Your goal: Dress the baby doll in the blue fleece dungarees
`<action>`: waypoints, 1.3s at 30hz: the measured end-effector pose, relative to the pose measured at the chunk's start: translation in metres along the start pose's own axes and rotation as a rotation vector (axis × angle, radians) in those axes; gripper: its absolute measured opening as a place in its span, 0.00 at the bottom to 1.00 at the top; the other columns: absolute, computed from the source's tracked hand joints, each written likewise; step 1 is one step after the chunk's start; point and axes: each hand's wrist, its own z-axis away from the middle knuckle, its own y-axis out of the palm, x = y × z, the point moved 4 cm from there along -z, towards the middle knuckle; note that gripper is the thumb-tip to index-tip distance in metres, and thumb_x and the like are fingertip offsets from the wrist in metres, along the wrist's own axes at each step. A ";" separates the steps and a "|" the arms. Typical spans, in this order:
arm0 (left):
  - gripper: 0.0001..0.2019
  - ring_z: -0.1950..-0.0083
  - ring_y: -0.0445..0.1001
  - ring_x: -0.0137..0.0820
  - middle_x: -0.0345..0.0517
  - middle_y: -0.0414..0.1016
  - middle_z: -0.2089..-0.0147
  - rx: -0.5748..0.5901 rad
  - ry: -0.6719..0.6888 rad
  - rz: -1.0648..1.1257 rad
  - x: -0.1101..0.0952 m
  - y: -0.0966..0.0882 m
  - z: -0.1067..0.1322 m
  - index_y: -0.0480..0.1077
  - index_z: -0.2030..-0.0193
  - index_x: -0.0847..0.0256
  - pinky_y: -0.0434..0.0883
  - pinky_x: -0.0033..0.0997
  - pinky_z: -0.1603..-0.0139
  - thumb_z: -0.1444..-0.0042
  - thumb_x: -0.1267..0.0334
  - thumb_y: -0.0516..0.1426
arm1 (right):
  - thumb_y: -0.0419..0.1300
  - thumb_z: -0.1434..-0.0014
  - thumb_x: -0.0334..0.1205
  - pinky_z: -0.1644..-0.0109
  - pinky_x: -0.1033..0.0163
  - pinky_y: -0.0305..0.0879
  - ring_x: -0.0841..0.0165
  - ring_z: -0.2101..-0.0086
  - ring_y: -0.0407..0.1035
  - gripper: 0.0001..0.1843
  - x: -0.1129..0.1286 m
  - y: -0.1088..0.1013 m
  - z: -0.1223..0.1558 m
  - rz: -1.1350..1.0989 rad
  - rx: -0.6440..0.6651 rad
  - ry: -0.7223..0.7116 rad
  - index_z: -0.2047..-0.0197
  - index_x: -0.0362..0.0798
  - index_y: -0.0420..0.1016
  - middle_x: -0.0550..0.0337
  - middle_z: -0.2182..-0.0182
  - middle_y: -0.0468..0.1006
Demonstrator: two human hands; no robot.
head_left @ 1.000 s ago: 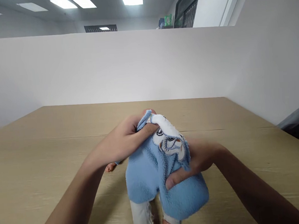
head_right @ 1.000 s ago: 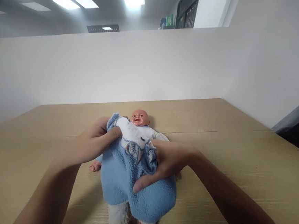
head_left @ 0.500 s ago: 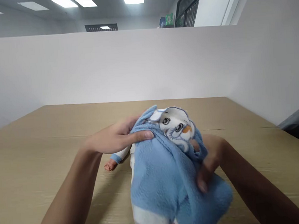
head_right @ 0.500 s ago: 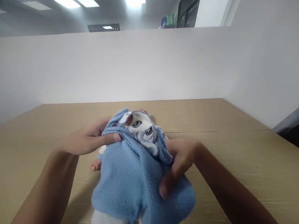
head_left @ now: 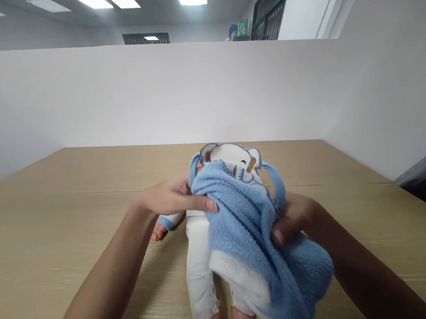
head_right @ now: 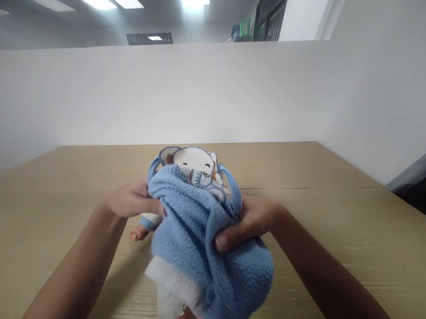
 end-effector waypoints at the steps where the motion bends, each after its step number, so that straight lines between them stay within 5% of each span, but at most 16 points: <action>1: 0.11 0.64 0.82 0.29 0.39 0.80 0.70 -0.028 0.026 0.017 -0.001 0.001 0.000 0.79 0.64 0.62 0.83 0.27 0.50 0.38 0.58 0.72 | 0.81 0.48 0.56 0.39 0.56 0.78 0.52 0.45 0.83 0.35 0.004 0.005 -0.004 -0.005 0.092 -0.024 0.44 0.43 0.84 0.50 0.51 0.89; 3: 0.13 0.62 0.83 0.31 0.36 0.75 0.77 -0.046 0.004 0.030 -0.003 0.006 0.001 0.77 0.67 0.61 0.82 0.29 0.46 0.37 0.57 0.71 | 0.84 0.52 0.46 0.40 0.58 0.78 0.52 0.47 0.83 0.32 0.012 0.013 -0.008 0.016 0.282 -0.093 0.47 0.44 0.85 0.52 0.55 0.90; 5: 0.12 0.59 0.85 0.36 0.35 0.70 0.81 -0.037 -0.103 -0.008 -0.003 0.012 0.005 0.78 0.65 0.60 0.82 0.32 0.46 0.35 0.56 0.69 | 0.85 0.54 0.43 0.40 0.60 0.78 0.53 0.46 0.83 0.30 0.014 0.014 -0.005 0.041 0.322 -0.148 0.49 0.45 0.86 0.53 0.56 0.90; 7: 0.14 0.55 0.86 0.41 0.38 0.74 0.78 -0.017 -0.172 -0.024 -0.002 0.019 0.012 0.81 0.56 0.60 0.83 0.35 0.47 0.37 0.50 0.69 | 0.84 0.53 0.47 0.38 0.58 0.77 0.52 0.45 0.82 0.30 0.011 0.008 0.001 0.024 0.146 -0.178 0.49 0.46 0.86 0.53 0.55 0.89; 10: 0.31 0.48 0.86 0.47 0.48 0.85 0.59 0.010 -0.124 0.057 -0.003 0.030 0.023 0.78 0.39 0.60 0.82 0.45 0.39 0.46 0.49 0.74 | 0.81 0.52 0.55 0.33 0.50 0.73 0.52 0.44 0.80 0.35 -0.001 0.001 0.013 -0.091 -0.245 -0.154 0.45 0.48 0.83 0.53 0.51 0.87; 13: 0.38 0.39 0.83 0.49 0.54 0.85 0.46 -0.078 -0.035 0.103 -0.001 0.039 0.035 0.72 0.31 0.58 0.74 0.50 0.29 0.47 0.56 0.75 | 0.79 0.51 0.61 0.36 0.48 0.75 0.53 0.51 0.82 0.34 -0.004 0.017 0.013 -0.222 -0.344 -0.135 0.48 0.49 0.82 0.55 0.57 0.86; 17: 0.27 0.37 0.82 0.50 0.57 0.85 0.42 -0.223 -0.071 0.096 0.009 0.058 0.054 0.76 0.34 0.62 0.79 0.44 0.36 0.35 0.51 0.68 | 0.81 0.53 0.56 0.45 0.57 0.77 0.61 0.58 0.79 0.26 0.009 0.050 0.003 -0.066 -0.212 -0.196 0.59 0.49 0.81 0.59 0.63 0.82; 20: 0.25 0.35 0.80 0.47 0.56 0.82 0.37 -0.399 -0.115 0.062 0.016 0.080 0.069 0.76 0.34 0.61 0.77 0.40 0.34 0.33 0.51 0.67 | 0.80 0.45 0.49 0.39 0.57 0.74 0.62 0.53 0.79 0.22 0.010 0.061 0.007 0.020 -0.371 -0.204 0.53 0.50 0.80 0.58 0.55 0.84; 24: 0.27 0.34 0.79 0.46 0.55 0.81 0.34 -0.608 -0.155 -0.015 0.029 0.113 0.087 0.76 0.36 0.61 0.75 0.40 0.31 0.38 0.52 0.70 | 0.76 0.40 0.50 0.31 0.48 0.70 0.56 0.43 0.79 0.30 -0.006 0.075 0.016 0.034 -0.617 -0.065 0.38 0.52 0.77 0.54 0.45 0.85; 30: 0.24 0.44 0.84 0.50 0.58 0.86 0.46 -0.983 -0.349 -0.171 0.072 0.143 0.121 0.80 0.47 0.66 0.80 0.44 0.42 0.39 0.47 0.66 | 0.64 0.35 0.42 0.33 0.52 0.70 0.57 0.46 0.79 0.16 -0.024 0.102 0.002 0.229 -0.561 0.075 0.45 0.51 0.82 0.57 0.53 0.87; 35: 0.23 0.42 0.83 0.51 0.56 0.86 0.45 -1.033 -0.415 -0.290 0.095 0.156 0.136 0.79 0.46 0.66 0.77 0.46 0.39 0.35 0.48 0.61 | 0.63 0.38 0.39 0.49 0.57 0.71 0.58 0.58 0.79 0.05 -0.035 0.112 -0.001 0.572 -0.578 0.182 0.64 0.49 0.80 0.58 0.62 0.87; 39: 0.18 0.45 0.83 0.50 0.55 0.87 0.48 -0.991 -0.470 -0.373 0.104 0.156 0.138 0.80 0.47 0.64 0.76 0.46 0.41 0.36 0.53 0.62 | 0.62 0.39 0.40 0.60 0.60 0.63 0.63 0.68 0.74 0.08 -0.042 0.117 -0.002 0.705 -0.613 0.228 0.70 0.50 0.72 0.61 0.71 0.82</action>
